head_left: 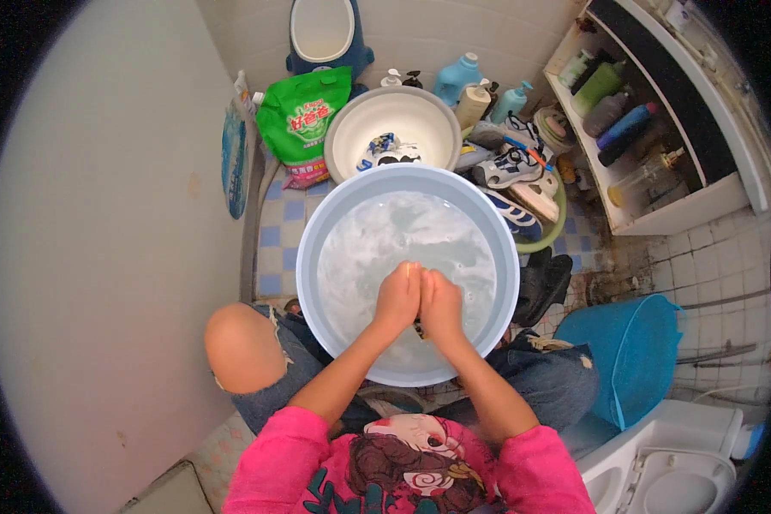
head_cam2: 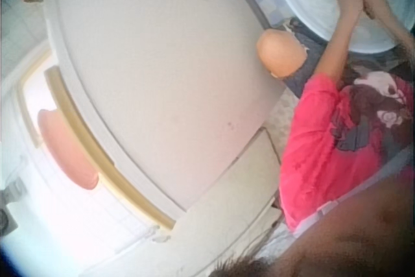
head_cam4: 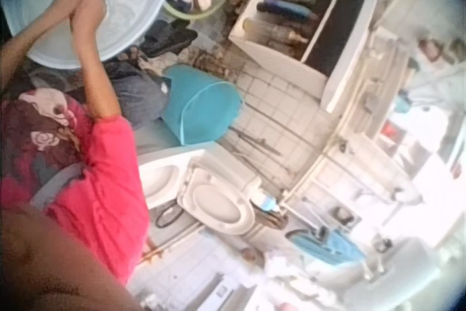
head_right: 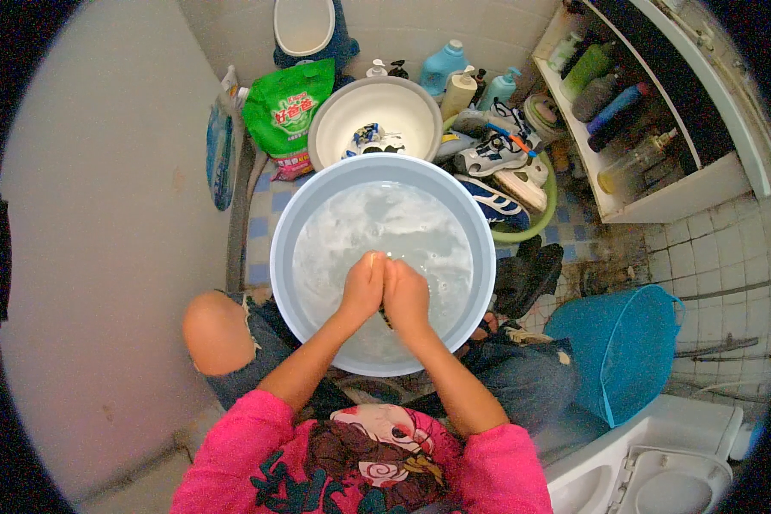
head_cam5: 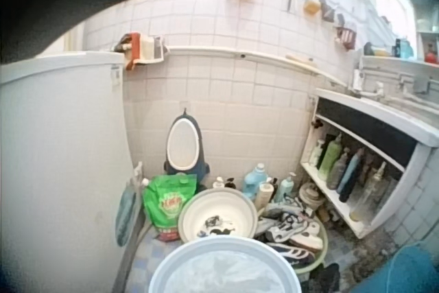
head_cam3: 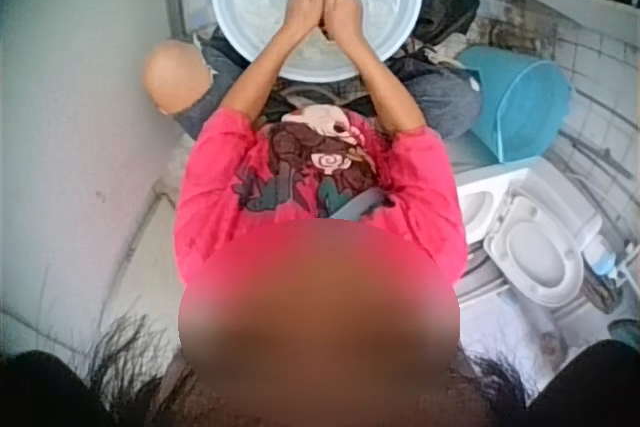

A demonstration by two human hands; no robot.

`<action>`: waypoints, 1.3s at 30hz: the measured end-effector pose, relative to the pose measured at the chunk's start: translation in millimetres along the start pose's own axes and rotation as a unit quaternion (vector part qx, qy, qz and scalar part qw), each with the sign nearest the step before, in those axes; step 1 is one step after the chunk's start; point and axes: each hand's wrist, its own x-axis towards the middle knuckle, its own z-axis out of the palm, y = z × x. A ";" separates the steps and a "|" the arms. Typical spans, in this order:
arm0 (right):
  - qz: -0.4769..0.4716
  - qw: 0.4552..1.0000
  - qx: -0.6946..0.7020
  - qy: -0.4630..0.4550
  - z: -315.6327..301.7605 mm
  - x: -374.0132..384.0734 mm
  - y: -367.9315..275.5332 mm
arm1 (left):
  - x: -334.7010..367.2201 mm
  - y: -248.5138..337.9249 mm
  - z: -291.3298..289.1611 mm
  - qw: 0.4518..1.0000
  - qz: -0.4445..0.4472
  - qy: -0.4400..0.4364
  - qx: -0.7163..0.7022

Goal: The person washes socks by hand in a basin of soapy water, scrubbing them and placing them into an adjacent basin.

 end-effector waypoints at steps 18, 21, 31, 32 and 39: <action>-0.125 0.992 -0.011 -0.004 -12.5 5.1 -16.4 | -10.0 9.7 1.2 0.995 0.057 0.063 -0.050; -0.053 0.997 0.058 0.000 -4.6 4.3 -9.5 | -8.4 8.7 -7.2 0.999 -0.019 0.020 -0.046; -0.002 0.999 0.026 0.025 -7.9 12.8 5.5 | -12.2 9.8 1.7 0.994 0.082 0.062 -0.048; 0.063 0.998 0.020 -0.010 -13.7 17.8 7.7 | -15.9 10.5 4.2 0.995 0.068 0.045 -0.049; -0.076 0.993 0.053 0.067 3.3 3.8 -3.9 | -12.7 15.6 -3.7 0.994 0.075 0.069 -0.046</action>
